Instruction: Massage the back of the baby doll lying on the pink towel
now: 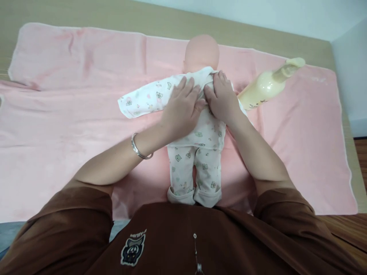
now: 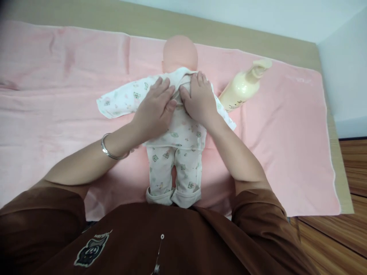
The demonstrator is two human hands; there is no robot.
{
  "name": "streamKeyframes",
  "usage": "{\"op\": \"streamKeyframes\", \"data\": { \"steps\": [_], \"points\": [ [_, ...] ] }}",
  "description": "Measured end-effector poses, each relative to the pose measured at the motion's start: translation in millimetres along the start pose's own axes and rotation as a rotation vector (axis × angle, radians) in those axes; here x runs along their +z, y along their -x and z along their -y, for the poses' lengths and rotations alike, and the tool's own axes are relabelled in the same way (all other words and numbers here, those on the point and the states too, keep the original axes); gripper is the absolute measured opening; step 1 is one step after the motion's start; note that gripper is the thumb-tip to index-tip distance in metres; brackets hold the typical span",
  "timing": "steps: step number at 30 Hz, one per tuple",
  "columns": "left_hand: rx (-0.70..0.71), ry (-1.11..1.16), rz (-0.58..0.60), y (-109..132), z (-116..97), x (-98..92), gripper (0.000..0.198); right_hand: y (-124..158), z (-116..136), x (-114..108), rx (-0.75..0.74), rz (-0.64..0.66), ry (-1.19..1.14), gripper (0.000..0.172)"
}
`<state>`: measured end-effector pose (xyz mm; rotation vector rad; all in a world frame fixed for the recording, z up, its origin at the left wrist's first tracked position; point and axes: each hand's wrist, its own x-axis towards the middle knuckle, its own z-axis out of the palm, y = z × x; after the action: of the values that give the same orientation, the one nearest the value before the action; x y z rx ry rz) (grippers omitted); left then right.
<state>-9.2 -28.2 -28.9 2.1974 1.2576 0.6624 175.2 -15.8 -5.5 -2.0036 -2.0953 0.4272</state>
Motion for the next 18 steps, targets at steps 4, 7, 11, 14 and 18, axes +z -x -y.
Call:
{"op": "streamKeyframes", "data": {
  "steps": [4, 7, 11, 14, 18],
  "points": [
    [-0.011, 0.032, -0.021, 0, -4, -2.7, 0.068, 6, 3, 0, -0.039, 0.002, 0.103, 0.072],
    [-0.033, 0.073, -0.045, -16, 14, -5.7, 0.058, 25, 15, -1, -0.105, -0.007, 0.159, 0.075],
    [0.017, 0.131, -0.077, -31, 29, -11.8, 0.046, 40, 21, 0, -0.186, -0.041, 0.137, 0.076],
    [-0.001, 0.14, -0.101, -30, 33, -8.0, 0.049, 33, 13, 0, -0.19, -0.018, 0.081, 0.074],
    [-0.022, 0.089, -0.125, -26, 40, 5.2, 0.06, 11, -3, -4, -0.122, 0.008, 0.019, 0.066]
  ]
}}
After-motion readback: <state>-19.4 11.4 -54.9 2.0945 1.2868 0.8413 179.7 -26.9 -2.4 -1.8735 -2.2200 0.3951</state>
